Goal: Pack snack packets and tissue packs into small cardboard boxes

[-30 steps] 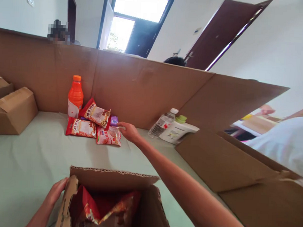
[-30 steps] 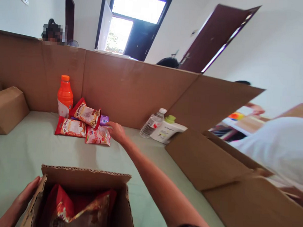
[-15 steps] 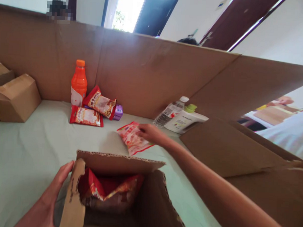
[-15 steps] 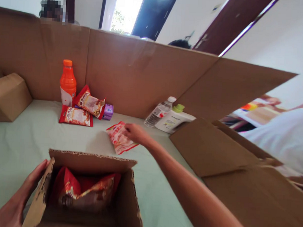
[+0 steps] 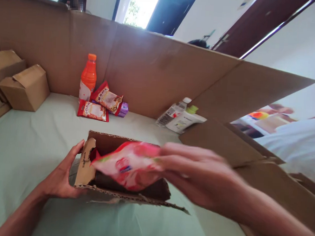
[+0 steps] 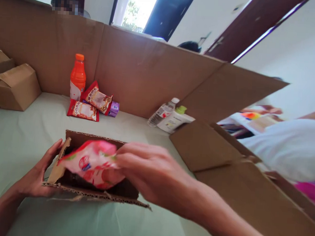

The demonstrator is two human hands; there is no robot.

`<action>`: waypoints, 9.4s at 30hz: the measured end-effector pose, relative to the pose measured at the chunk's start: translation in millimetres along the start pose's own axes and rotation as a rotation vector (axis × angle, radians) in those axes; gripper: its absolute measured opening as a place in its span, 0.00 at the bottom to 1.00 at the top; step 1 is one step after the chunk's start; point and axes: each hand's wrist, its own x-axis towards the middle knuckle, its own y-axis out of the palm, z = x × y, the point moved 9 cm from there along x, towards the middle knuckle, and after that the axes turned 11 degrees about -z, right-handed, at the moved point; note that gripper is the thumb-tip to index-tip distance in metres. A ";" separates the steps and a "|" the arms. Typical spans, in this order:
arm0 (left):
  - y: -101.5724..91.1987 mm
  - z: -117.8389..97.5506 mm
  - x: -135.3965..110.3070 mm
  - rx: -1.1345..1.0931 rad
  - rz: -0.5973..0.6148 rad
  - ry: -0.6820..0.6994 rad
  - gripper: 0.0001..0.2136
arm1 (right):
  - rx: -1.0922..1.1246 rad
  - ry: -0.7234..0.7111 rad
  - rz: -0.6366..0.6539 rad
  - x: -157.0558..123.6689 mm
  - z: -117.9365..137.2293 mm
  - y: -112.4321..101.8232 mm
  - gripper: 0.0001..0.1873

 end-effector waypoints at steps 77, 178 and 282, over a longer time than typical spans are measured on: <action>-15.2 -70.2 -0.3 0.428 -0.292 0.079 0.26 | 0.029 0.481 -0.353 -100.3 -30.0 42.3 0.19; 138.4 35.1 9.3 0.953 0.051 0.555 0.30 | -0.652 0.704 -0.488 -164.3 -250.5 -11.6 0.13; 24.7 2.8 18.0 -0.096 -0.006 -0.084 0.57 | -0.080 0.051 0.700 26.9 -21.8 133.8 0.14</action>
